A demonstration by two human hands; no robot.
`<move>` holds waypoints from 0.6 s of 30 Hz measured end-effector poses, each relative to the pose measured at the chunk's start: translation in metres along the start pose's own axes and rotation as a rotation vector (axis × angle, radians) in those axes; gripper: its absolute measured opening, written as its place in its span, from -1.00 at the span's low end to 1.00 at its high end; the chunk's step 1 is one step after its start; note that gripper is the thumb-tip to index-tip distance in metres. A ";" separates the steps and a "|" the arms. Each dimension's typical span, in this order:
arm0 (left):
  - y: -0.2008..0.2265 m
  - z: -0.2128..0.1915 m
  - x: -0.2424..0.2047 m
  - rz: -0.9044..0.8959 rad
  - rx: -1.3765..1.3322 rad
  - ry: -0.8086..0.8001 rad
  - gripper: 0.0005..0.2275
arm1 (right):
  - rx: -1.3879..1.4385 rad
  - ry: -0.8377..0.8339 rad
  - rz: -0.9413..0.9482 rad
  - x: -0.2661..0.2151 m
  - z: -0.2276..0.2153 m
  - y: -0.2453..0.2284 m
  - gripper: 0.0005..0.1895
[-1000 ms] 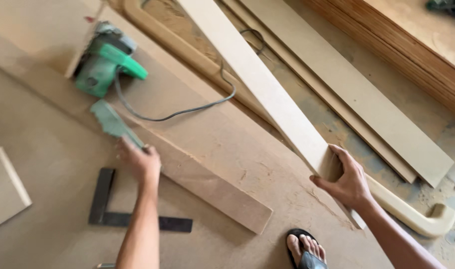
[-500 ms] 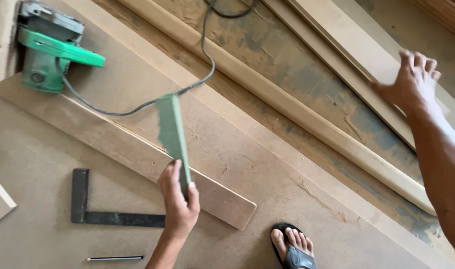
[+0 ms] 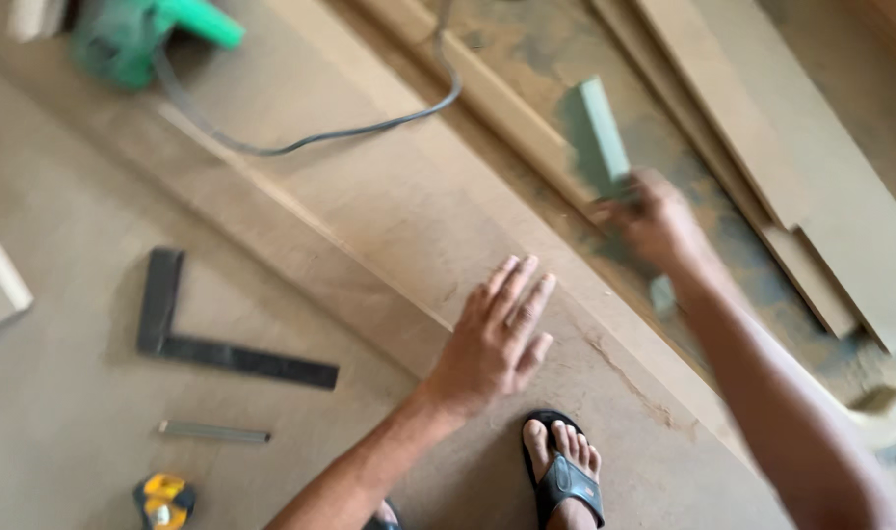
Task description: The person marks a wood panel with a pencil, uses a try square to draw straight lines, and then uses a hammer to drive nails into the wood.
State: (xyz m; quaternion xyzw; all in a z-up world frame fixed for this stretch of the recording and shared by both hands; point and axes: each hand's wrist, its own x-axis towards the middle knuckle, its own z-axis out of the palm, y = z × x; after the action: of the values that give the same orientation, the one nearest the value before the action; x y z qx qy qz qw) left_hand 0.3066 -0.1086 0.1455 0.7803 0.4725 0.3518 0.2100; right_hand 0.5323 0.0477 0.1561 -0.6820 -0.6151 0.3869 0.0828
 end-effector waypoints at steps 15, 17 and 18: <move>-0.179 -0.142 0.073 -0.866 0.383 -0.934 -0.72 | 0.110 -0.048 -0.544 0.095 0.106 -0.121 -0.56; -0.210 -0.092 0.084 -1.016 0.459 -0.668 -0.63 | 0.127 -0.152 -0.657 0.122 0.123 -0.185 -0.48; -0.215 -0.065 0.081 -0.948 0.411 -0.215 -0.58 | 0.162 -0.198 -0.654 0.138 0.129 -0.219 -0.41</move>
State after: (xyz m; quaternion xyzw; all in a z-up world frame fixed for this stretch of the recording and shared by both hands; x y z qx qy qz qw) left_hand 0.1566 0.0629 0.0754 0.5378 0.8086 0.0363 0.2361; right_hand 0.2733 0.1754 0.1380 -0.3991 -0.7734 0.4518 0.1960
